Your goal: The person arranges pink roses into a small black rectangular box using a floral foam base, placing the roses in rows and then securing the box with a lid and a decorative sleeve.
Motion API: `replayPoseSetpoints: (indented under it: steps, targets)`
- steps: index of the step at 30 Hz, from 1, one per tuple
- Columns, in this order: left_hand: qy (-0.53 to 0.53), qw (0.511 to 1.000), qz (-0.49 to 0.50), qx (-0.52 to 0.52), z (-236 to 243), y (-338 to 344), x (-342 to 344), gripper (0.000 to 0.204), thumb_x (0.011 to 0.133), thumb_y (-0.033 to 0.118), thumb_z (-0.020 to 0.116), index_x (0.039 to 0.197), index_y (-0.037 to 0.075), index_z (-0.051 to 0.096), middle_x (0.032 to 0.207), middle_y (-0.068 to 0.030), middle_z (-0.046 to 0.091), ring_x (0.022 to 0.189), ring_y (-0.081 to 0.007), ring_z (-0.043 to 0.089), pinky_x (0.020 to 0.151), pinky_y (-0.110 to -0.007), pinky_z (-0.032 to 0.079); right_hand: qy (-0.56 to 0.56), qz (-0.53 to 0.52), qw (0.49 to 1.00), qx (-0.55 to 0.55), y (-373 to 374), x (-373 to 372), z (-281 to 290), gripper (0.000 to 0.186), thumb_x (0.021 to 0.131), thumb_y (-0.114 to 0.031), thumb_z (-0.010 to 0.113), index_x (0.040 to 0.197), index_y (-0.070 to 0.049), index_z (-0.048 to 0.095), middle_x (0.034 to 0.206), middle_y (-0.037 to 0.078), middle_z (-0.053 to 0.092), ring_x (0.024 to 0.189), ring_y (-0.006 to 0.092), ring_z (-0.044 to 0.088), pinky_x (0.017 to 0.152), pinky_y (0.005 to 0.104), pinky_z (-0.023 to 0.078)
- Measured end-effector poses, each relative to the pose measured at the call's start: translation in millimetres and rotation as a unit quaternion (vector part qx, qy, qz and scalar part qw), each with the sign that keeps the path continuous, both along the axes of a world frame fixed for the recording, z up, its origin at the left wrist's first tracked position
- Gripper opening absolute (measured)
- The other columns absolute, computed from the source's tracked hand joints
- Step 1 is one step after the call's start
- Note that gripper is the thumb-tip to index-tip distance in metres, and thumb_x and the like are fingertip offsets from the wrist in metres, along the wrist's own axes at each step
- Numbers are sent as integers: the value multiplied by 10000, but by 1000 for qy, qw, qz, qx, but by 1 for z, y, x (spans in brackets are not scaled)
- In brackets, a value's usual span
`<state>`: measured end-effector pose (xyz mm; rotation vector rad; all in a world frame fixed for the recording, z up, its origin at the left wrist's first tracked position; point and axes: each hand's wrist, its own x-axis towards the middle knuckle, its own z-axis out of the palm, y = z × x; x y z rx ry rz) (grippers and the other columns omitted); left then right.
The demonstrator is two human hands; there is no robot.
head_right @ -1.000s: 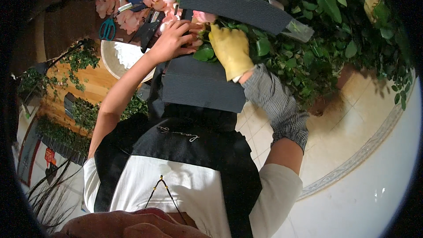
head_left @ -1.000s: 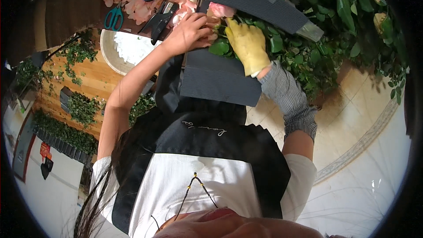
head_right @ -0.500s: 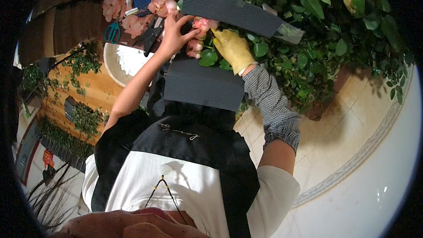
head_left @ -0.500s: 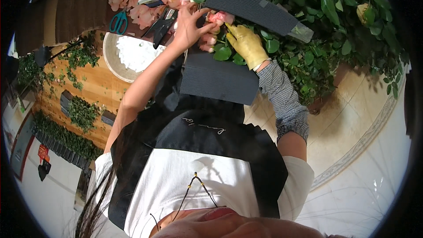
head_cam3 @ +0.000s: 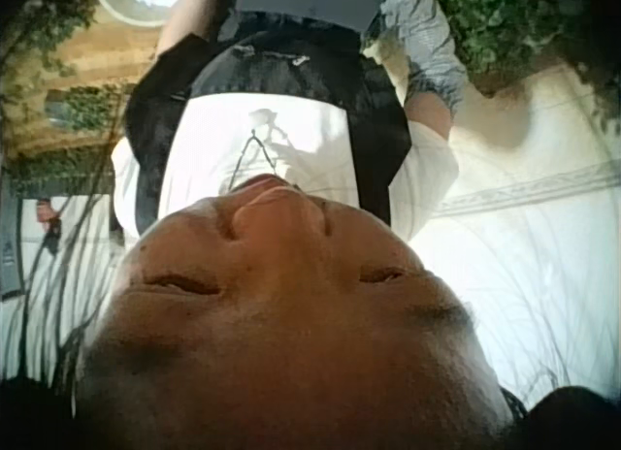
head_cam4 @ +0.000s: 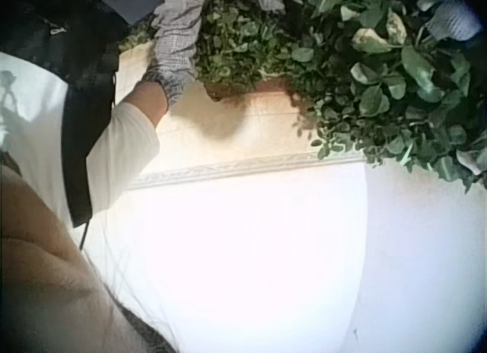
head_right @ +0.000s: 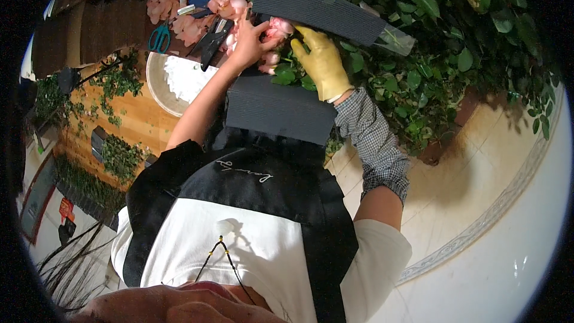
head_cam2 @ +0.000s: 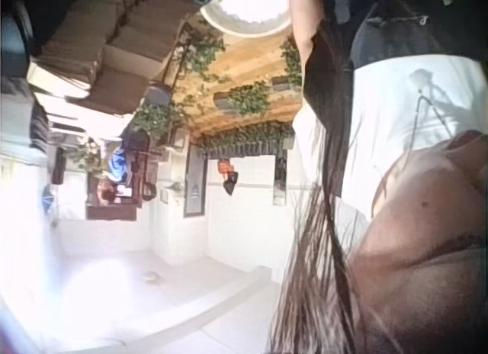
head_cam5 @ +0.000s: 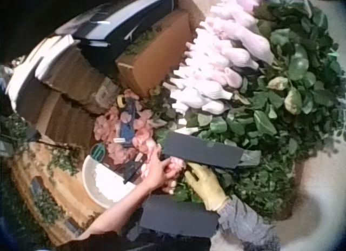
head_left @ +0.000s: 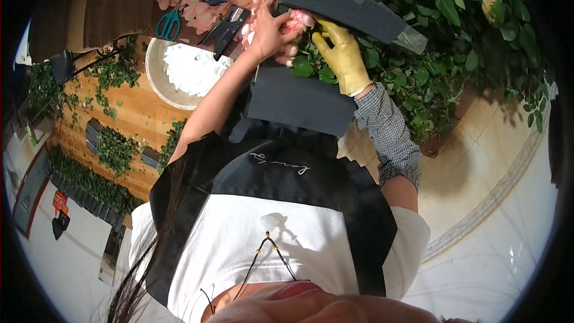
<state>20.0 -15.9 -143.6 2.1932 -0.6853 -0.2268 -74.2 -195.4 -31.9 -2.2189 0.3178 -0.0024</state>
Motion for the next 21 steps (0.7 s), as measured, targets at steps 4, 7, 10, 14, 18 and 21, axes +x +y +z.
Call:
replayPoseSetpoints:
  steps: [4,7,10,14,18,21]
  targets:
    - [28,999,-7,-20,6,3,-7,457,712,362,853,1089,122,759,1476,-304,369,1376,-465,354,1119,-499,356,-37,10,998,-41,-3,-2,-6,371,895,-194,708,1241,-77,644,1066,171,697,990,334,675,872,398,541]
    - [15,1000,-11,-21,6,7,-10,424,713,315,858,1078,122,763,1487,-278,376,1378,-447,366,1117,-486,363,35,32,999,-22,-2,1,-6,384,914,-212,708,1268,-78,641,1130,172,682,1044,304,659,902,370,527]
    - [35,999,2,-24,8,8,-11,390,713,297,857,1037,98,771,1491,-259,393,1365,-428,399,1119,-463,366,30,81,992,-93,3,8,-6,375,903,-211,695,1245,-67,639,1101,165,673,1023,335,647,871,403,532]
    - [-31,999,-31,20,13,8,-8,463,791,315,811,1148,37,713,1396,-296,423,1260,-438,447,1051,-472,392,64,137,960,-234,13,15,-16,411,895,-235,662,1269,-81,586,1082,141,667,1021,354,639,856,434,535]
    - [-55,997,-16,43,18,8,-12,476,868,332,751,1200,1,667,1380,-290,462,1265,-450,464,1064,-477,387,97,182,897,-391,22,23,-27,453,893,-270,652,1307,-120,545,1150,138,650,1019,342,649,854,464,537]
    - [114,990,-61,-63,34,22,16,402,921,315,691,1171,0,679,1407,-279,489,1330,-422,449,1117,-448,360,130,194,895,-380,17,27,-18,437,889,-274,649,1281,-107,554,1140,141,650,1005,348,651,843,467,538]
